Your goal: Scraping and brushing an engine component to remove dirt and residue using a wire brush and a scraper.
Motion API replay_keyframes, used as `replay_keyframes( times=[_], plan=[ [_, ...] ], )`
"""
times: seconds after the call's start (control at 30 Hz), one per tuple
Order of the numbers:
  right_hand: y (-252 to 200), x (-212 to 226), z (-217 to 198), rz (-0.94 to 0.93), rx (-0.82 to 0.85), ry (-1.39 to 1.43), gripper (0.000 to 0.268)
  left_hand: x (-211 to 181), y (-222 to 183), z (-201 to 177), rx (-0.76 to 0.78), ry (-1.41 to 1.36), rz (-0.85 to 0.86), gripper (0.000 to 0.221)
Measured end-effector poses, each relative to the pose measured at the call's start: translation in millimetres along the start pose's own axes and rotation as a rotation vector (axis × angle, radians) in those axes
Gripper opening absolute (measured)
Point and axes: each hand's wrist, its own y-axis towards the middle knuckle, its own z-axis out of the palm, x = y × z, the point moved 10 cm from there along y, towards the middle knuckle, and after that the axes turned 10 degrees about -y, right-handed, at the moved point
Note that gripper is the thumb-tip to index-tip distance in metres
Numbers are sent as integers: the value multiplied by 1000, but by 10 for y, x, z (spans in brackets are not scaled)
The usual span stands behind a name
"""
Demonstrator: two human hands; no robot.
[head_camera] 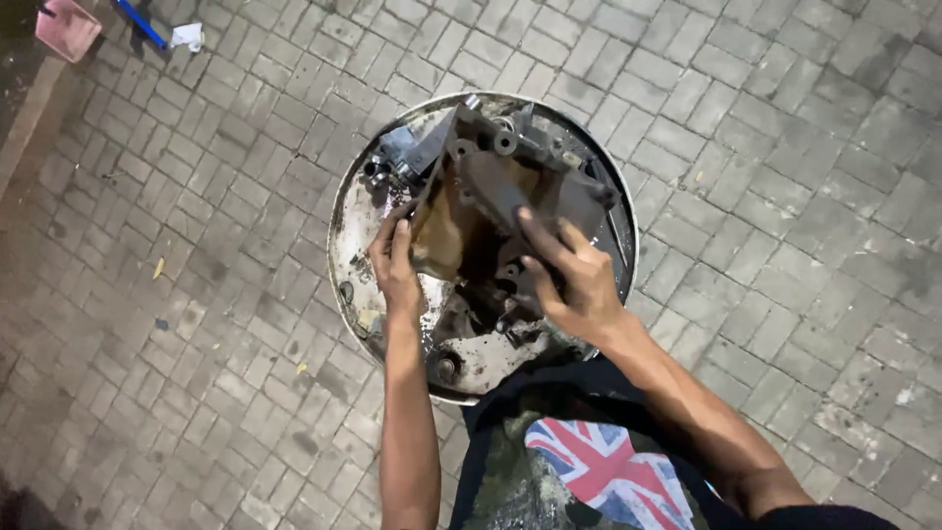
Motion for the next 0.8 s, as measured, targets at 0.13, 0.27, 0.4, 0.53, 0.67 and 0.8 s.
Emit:
replay_keyframes(
  times=[0.13,0.27,0.4,0.53,0.67,0.8],
  plan=[
    [-121,-129,6,71,104,-86,53,150,-74,-27,39,-26,-46,39],
    [-302,-232,-146,165,137,-110,54,7,-121,17,30,10,-75,34],
    [-509,-480,-280,176,83,-124,49,218,-51,-43,41,6,-108,34],
    [-210,-305,-133,48,93,-180,51,-230,-116,166,65,10,-58,31],
    [78,-208,67,29,103,-273,49,60,-22,22,95,49,-105,34],
    [101,-21,-31,85,135,-241,53,-139,-24,115,82,77,-71,28]
  ],
)
